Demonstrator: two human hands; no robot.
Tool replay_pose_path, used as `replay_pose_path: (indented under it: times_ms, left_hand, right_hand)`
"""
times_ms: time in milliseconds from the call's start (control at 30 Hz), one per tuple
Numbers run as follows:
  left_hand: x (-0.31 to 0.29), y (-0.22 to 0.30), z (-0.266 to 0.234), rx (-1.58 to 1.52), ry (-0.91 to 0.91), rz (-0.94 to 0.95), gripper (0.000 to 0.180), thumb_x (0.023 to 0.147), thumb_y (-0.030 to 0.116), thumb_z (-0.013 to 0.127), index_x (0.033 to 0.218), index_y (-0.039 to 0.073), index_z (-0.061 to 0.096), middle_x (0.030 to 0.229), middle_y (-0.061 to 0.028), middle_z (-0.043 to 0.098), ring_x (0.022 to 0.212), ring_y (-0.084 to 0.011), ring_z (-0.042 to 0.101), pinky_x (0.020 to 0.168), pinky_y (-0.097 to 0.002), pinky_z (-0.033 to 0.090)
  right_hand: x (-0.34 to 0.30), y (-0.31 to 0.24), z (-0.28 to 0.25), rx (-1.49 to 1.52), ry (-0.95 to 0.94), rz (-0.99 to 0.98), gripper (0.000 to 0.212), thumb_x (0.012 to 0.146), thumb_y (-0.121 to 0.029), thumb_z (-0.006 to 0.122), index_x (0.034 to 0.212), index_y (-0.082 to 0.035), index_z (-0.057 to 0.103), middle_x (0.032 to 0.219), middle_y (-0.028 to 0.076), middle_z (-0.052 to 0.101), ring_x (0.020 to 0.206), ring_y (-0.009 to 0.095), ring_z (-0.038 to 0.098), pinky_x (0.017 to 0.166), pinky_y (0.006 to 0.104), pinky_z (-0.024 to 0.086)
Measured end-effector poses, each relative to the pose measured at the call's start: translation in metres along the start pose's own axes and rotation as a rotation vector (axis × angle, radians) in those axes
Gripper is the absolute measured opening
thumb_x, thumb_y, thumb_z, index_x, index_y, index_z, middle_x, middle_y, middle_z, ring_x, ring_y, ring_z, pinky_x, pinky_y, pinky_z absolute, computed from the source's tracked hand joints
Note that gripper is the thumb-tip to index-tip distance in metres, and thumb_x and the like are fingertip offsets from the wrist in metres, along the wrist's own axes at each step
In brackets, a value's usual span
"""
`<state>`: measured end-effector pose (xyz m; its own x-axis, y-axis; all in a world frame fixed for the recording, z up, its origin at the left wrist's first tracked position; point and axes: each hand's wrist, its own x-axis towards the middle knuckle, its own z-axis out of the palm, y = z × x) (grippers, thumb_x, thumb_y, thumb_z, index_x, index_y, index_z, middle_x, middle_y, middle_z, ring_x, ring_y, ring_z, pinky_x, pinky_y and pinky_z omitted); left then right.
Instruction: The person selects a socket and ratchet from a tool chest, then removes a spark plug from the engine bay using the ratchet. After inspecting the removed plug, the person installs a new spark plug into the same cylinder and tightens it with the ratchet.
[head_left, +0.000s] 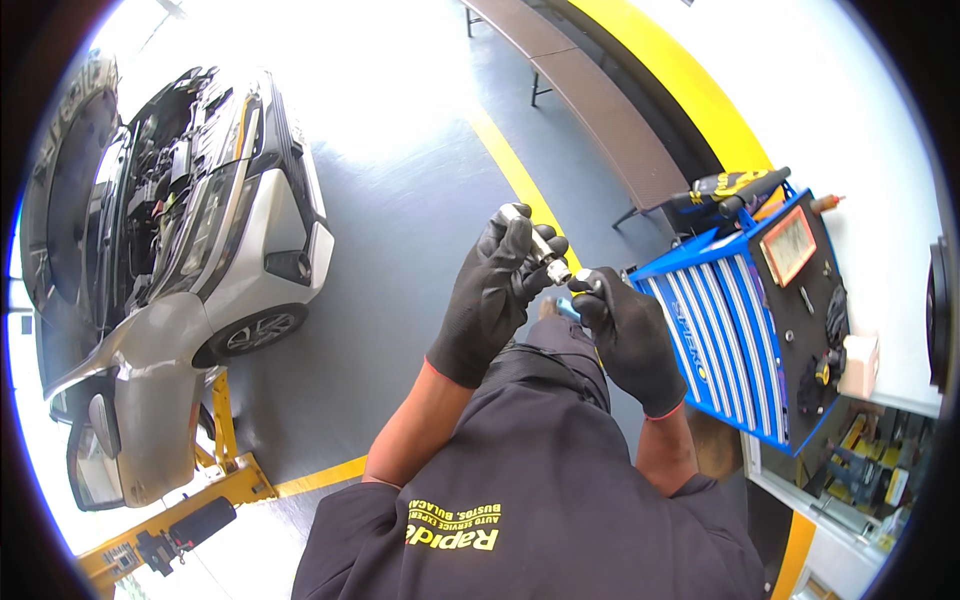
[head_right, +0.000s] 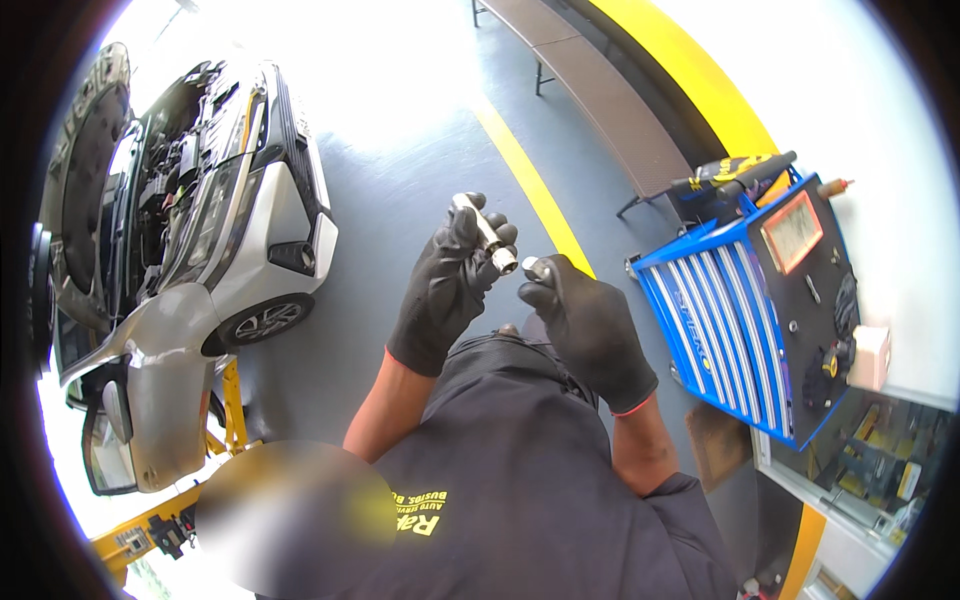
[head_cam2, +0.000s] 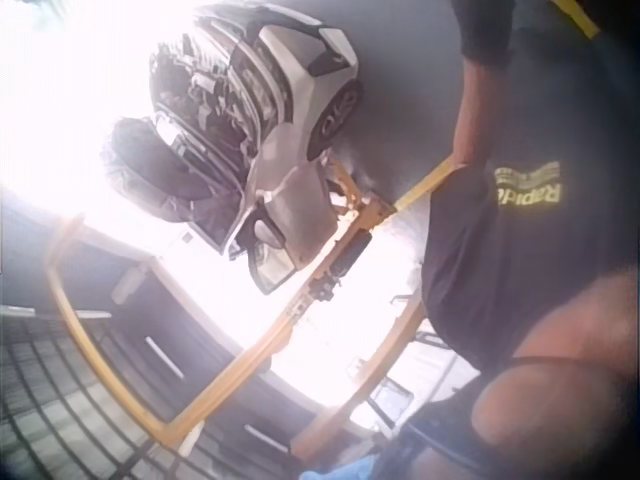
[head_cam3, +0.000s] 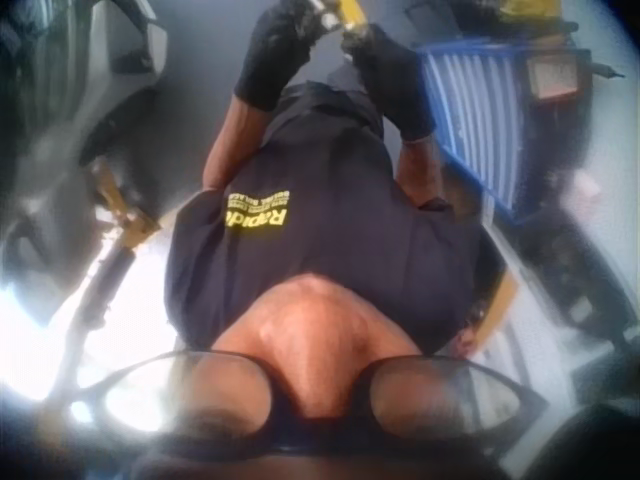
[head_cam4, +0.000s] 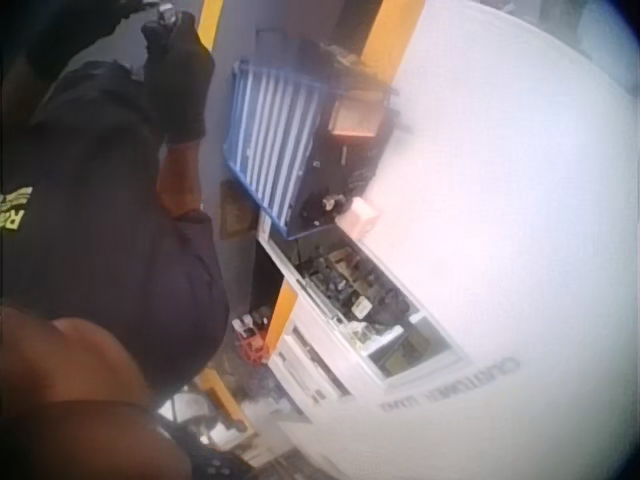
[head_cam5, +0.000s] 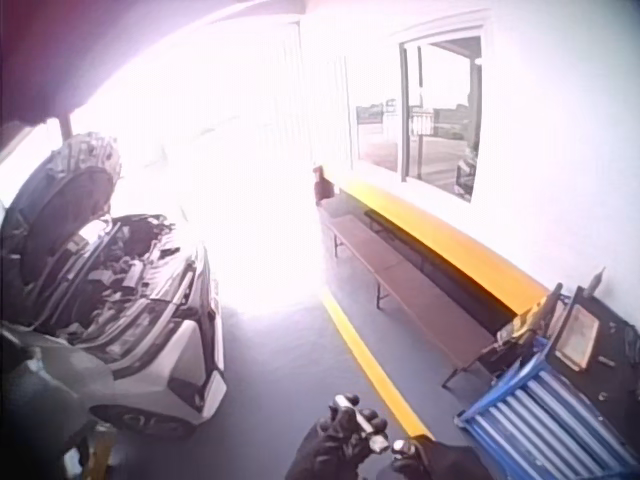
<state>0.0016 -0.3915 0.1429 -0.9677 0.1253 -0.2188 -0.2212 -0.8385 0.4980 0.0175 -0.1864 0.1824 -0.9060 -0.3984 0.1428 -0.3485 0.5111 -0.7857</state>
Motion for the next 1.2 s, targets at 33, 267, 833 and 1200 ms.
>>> replay_pose_path:
  times_ms: [33, 267, 833, 1200]
  left_hand:
    - [0.007, 0.007, -0.003, 0.019, 0.037, 0.049, 0.046, 0.115, 0.034, 0.066, 0.147, 0.005, 0.050, 0.121, -0.0120, 0.069, 0.107, -0.0227, 0.076, 0.090, -0.0337, 0.069]
    - [0.076, 0.060, 0.004, 0.239, 0.113, 0.308, 0.027, 0.115, 0.020, 0.066, 0.138, 0.010, 0.054, 0.122, -0.0090, 0.069, 0.121, -0.0265, 0.074, 0.103, -0.0401, 0.067]
    - [0.294, 0.132, -0.015, -0.519, -0.217, -0.074, 0.033, 0.122, 0.019, 0.044, 0.148, 0.000, 0.053, 0.131, -0.0154, 0.068, 0.139, -0.0291, 0.063, 0.103, -0.0425, 0.065]
    - [0.198, 0.090, 0.054, 0.912, -0.137, 0.078, 0.011, 0.107, 0.011, 0.072, 0.104, 0.000, 0.070, 0.082, 0.0003, 0.066, 0.066, -0.0029, 0.055, 0.055, -0.0214, 0.040]
  right_hand:
    - [0.016, -0.003, 0.002, -0.036, -0.049, -0.001, 0.028, 0.111, -0.026, 0.069, 0.121, 0.000, 0.067, 0.091, 0.021, 0.075, 0.081, 0.042, 0.075, 0.068, 0.0489, 0.055]
    - [0.131, 0.025, 0.012, -0.167, -0.082, -0.106, 0.027, 0.109, -0.028, 0.072, 0.107, -0.003, 0.062, 0.074, 0.018, 0.069, 0.067, 0.038, 0.071, 0.058, 0.0492, 0.051]
    - [0.337, 0.063, -0.064, 0.635, -0.136, 0.300, 0.045, 0.120, -0.033, 0.057, 0.140, 0.006, 0.066, 0.091, 0.004, 0.060, 0.084, 0.009, 0.054, 0.076, 0.0291, 0.051]
    - [0.202, 0.043, -0.008, -0.019, 0.152, -0.015, 0.011, 0.103, -0.016, 0.069, 0.104, -0.005, 0.073, 0.101, 0.019, 0.074, 0.101, 0.040, 0.073, 0.085, 0.0529, 0.057]
